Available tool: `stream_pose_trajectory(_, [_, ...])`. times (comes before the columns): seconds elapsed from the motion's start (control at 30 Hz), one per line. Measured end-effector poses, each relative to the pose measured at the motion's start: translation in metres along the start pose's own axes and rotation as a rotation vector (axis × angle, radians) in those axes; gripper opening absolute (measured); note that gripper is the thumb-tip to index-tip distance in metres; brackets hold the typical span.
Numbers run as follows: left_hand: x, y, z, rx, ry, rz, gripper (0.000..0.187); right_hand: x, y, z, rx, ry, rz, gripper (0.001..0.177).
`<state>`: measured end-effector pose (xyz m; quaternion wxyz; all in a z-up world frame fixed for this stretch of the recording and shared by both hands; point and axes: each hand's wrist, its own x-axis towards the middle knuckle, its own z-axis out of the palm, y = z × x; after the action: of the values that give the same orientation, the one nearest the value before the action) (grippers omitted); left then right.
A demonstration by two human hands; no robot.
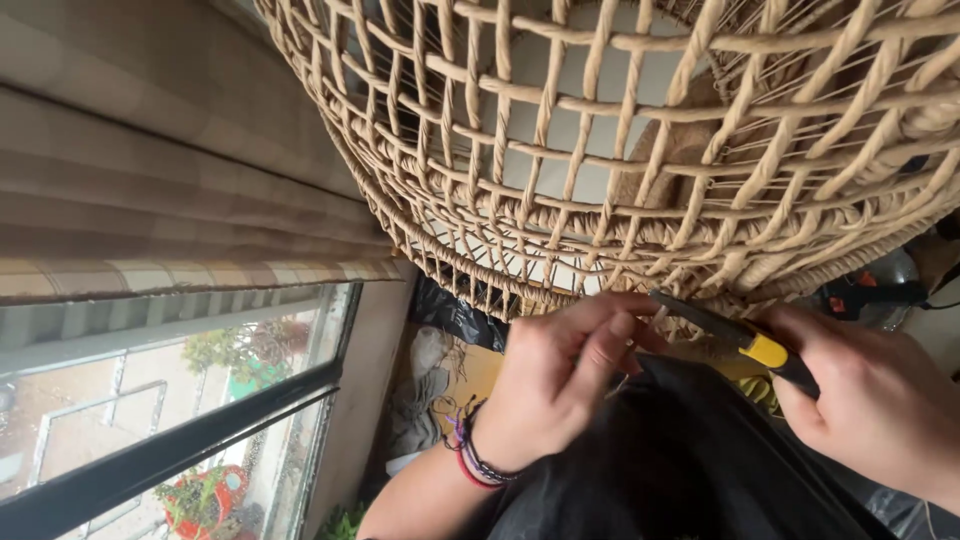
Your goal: Assembling a wicker lamp shade using scissors, wire cutters, a hot glue gun, and a stapler
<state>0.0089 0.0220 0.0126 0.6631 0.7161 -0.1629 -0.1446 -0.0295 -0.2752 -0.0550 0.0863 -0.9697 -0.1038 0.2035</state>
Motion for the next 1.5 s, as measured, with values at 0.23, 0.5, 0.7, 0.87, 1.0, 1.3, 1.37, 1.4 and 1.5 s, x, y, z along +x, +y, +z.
stream_pose_trajectory(0.23, [-0.003,-0.011,0.004,-0.204,0.028,-0.185,0.031,-0.001,-0.004,0.002,0.08,0.002,-0.005,0.052])
stream_pose_trajectory(0.5, [-0.003,-0.029,0.015,-0.19,0.18,-0.155,0.014,-0.006,-0.015,-0.007,0.234,0.087,-0.019,0.053])
stream_pose_trajectory(0.7, [0.0,-0.018,0.016,0.025,0.197,-0.044,0.005,0.002,-0.014,-0.01,0.109,0.057,-0.051,0.048])
stream_pose_trajectory(0.87, [-0.001,-0.019,0.016,-0.094,0.163,-0.087,0.008,0.003,-0.017,-0.013,0.001,0.033,-0.011,0.039])
stream_pose_trajectory(1.0, [-0.002,-0.019,0.017,-0.247,0.074,-0.19,0.025,0.004,-0.019,-0.019,0.173,0.028,-0.028,0.051])
stream_pose_trajectory(1.3, [0.0,-0.01,0.016,0.057,0.142,0.075,0.017,0.002,-0.02,-0.011,0.14,0.091,-0.112,0.053])
stream_pose_trajectory(1.37, [-0.002,-0.01,0.016,0.056,0.143,0.061,0.015,0.001,-0.023,-0.012,0.13,0.047,-0.069,0.051])
stream_pose_trajectory(1.4, [-0.001,-0.01,0.015,0.056,0.146,0.049,0.013,0.002,-0.023,-0.013,0.12,0.005,-0.027,0.051])
stream_pose_trajectory(1.5, [-0.003,-0.007,0.016,0.041,0.145,0.007,0.013,0.0,-0.022,-0.02,0.254,-0.035,-0.07,0.04])
